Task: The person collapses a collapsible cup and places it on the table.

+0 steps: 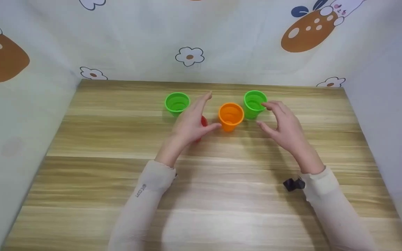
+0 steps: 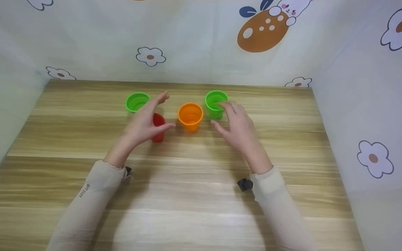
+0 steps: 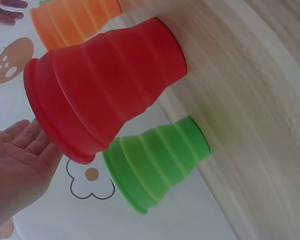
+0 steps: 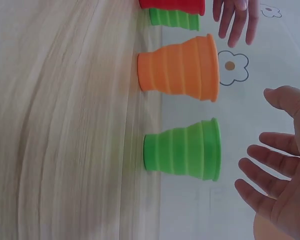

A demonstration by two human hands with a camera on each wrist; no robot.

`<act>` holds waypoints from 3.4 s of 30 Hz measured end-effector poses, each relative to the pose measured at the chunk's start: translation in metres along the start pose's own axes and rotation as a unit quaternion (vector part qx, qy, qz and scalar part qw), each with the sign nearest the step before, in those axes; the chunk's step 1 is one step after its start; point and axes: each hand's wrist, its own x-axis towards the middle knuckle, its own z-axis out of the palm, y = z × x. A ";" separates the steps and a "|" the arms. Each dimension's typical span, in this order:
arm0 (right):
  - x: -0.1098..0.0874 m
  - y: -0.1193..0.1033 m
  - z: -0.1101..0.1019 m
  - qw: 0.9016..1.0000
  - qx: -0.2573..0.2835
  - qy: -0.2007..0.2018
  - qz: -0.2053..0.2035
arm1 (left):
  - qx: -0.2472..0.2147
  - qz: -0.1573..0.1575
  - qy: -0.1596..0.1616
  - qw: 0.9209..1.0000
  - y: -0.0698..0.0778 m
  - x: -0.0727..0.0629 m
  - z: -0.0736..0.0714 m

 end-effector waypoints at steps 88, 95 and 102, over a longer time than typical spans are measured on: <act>0.008 -0.043 0.016 0.948 0.280 -0.003 0.151 | -0.204 0.035 0.066 0.976 0.031 0.008 0.013; 0.006 -0.047 0.013 0.943 0.297 -0.002 0.150 | -0.328 0.013 0.061 0.943 0.030 0.005 0.016; 0.003 -0.050 0.014 0.941 0.305 0.003 0.148 | -0.363 0.025 0.060 0.929 0.027 0.001 0.019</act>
